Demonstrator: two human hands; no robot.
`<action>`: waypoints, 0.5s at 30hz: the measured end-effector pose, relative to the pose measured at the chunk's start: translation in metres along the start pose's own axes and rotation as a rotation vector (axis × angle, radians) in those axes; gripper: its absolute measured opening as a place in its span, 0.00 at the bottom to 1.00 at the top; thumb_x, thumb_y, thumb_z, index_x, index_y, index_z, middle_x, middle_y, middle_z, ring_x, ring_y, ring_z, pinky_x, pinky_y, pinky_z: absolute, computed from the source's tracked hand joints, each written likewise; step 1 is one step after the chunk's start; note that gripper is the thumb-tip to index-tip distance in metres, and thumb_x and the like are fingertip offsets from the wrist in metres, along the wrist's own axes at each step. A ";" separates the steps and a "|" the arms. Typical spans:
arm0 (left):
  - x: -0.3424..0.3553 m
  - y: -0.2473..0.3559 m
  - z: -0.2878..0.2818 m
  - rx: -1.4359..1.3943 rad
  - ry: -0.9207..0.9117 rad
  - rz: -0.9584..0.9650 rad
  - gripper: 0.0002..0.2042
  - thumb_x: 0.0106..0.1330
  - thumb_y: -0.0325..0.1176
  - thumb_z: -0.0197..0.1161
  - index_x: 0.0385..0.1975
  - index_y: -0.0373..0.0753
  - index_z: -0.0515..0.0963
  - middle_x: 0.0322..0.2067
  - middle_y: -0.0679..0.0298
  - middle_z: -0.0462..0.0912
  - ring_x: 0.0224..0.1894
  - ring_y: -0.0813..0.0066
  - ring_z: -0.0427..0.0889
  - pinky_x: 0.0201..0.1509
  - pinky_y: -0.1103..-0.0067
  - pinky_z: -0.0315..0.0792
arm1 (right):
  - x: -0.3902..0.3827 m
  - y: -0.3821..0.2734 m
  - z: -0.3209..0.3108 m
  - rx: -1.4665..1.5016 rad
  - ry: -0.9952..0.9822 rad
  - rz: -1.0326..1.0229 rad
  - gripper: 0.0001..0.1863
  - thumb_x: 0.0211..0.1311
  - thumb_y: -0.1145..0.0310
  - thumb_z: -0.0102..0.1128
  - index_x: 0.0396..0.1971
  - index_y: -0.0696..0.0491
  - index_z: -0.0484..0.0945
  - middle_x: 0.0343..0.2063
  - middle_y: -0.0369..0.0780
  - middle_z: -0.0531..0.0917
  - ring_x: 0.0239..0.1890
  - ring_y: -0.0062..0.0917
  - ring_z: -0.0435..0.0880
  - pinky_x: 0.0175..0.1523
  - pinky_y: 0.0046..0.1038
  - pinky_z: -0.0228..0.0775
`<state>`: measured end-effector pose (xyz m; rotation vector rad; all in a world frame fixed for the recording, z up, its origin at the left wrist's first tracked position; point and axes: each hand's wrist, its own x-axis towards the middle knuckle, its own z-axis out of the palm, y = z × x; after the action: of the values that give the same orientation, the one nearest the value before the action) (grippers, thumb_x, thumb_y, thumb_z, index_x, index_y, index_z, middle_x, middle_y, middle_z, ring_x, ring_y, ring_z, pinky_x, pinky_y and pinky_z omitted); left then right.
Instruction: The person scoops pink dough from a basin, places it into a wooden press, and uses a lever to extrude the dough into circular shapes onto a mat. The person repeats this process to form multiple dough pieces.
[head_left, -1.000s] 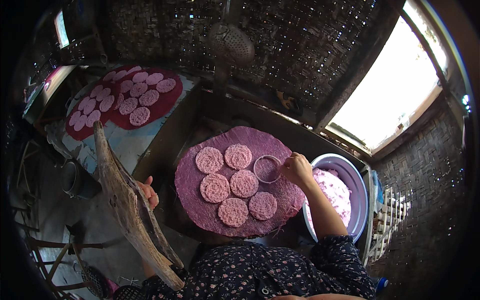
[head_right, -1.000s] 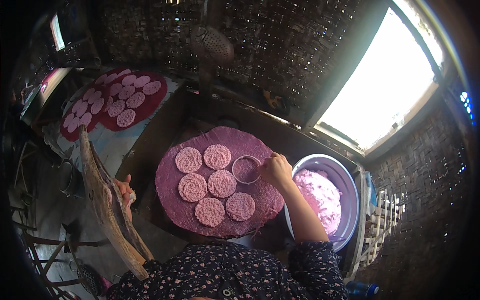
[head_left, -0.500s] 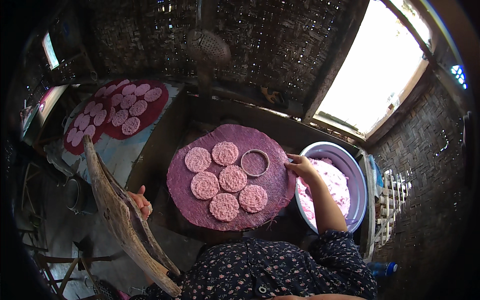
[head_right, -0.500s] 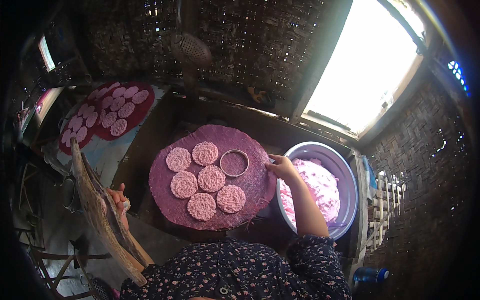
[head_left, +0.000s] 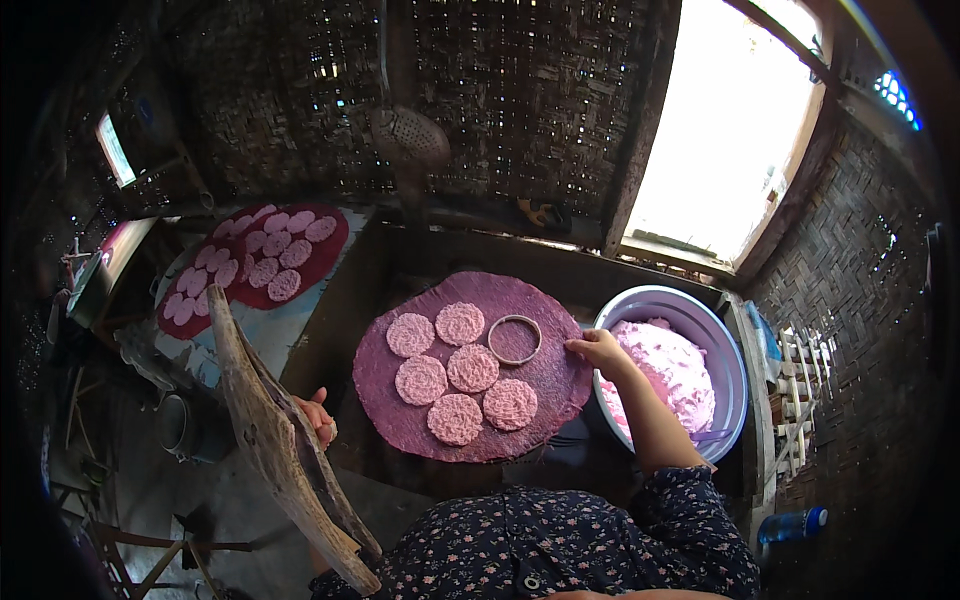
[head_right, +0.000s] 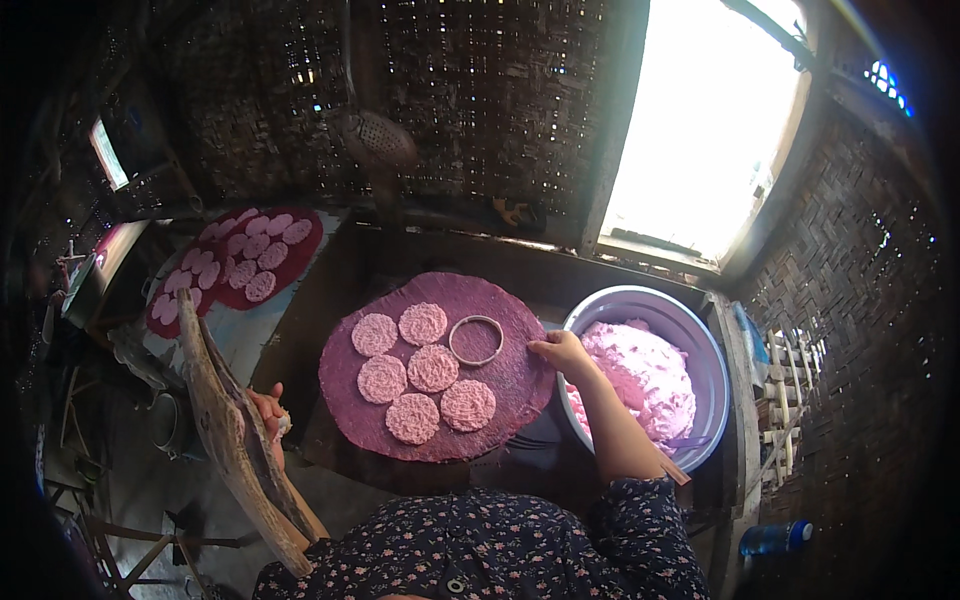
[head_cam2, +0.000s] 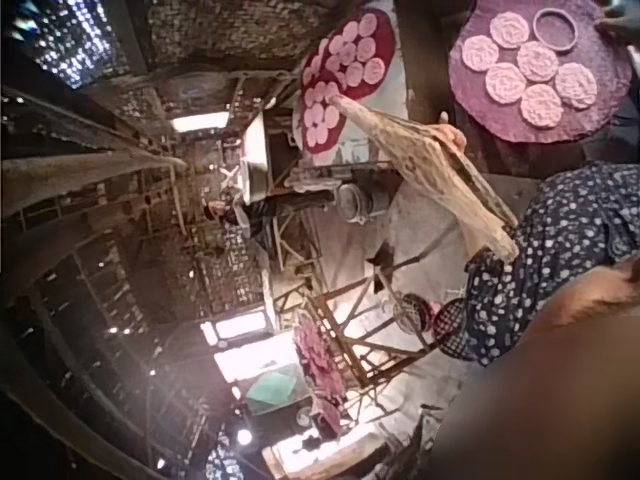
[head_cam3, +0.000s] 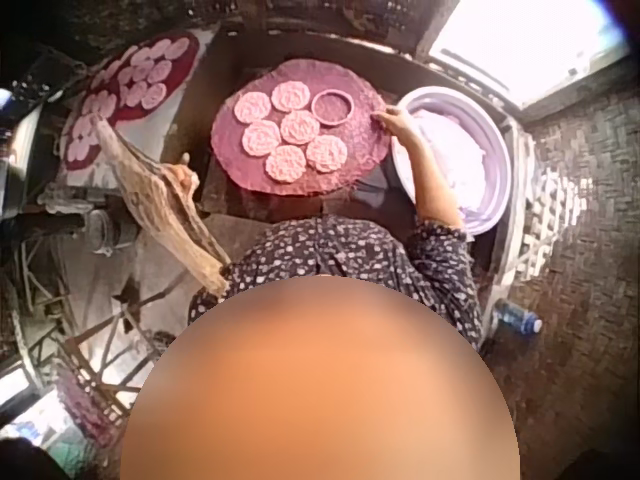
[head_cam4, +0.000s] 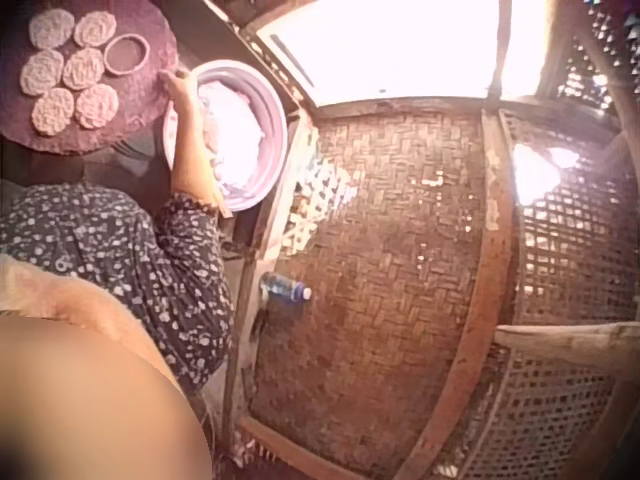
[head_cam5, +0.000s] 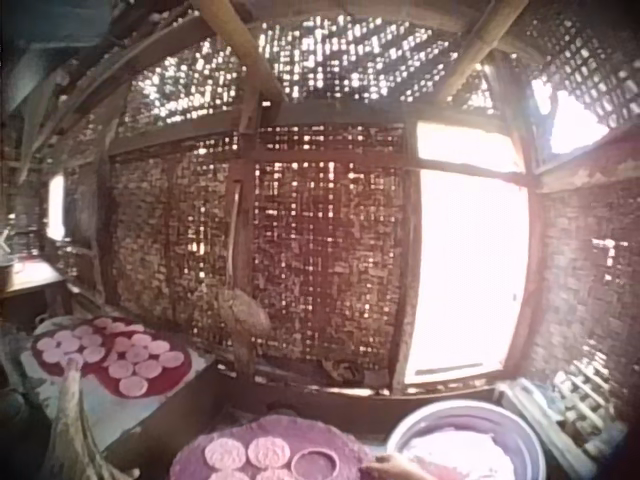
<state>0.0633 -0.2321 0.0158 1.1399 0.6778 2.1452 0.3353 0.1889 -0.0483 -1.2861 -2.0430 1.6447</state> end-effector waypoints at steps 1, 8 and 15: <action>-0.003 0.001 0.001 0.001 0.003 0.000 0.16 0.68 0.38 0.50 0.45 0.29 0.69 0.32 0.59 0.75 0.36 0.68 0.76 0.65 0.69 0.55 | -0.003 0.002 0.001 0.039 0.009 -0.023 0.15 0.54 0.64 0.63 0.33 0.62 0.80 0.25 0.36 0.80 0.26 0.19 0.78 0.31 0.23 0.70; -0.018 0.005 0.008 0.015 0.017 0.009 0.17 0.68 0.38 0.50 0.48 0.30 0.67 0.31 0.60 0.75 0.37 0.69 0.76 0.66 0.68 0.53 | -0.042 0.023 0.011 0.184 0.111 -0.008 0.11 0.55 0.68 0.62 0.35 0.59 0.79 0.24 0.33 0.79 0.22 0.16 0.75 0.27 0.20 0.66; -0.004 -0.007 0.017 0.035 0.001 -0.013 0.18 0.68 0.38 0.51 0.51 0.31 0.66 0.31 0.61 0.74 0.37 0.69 0.76 0.68 0.66 0.51 | -0.113 0.028 0.064 0.677 0.055 0.160 0.20 0.55 0.74 0.58 0.48 0.51 0.65 0.31 0.36 0.76 0.22 0.19 0.75 0.22 0.20 0.66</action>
<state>0.0816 -0.2276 0.0172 1.1495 0.7240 2.1305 0.3749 0.0620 -0.0570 -1.2264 -1.1879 2.0792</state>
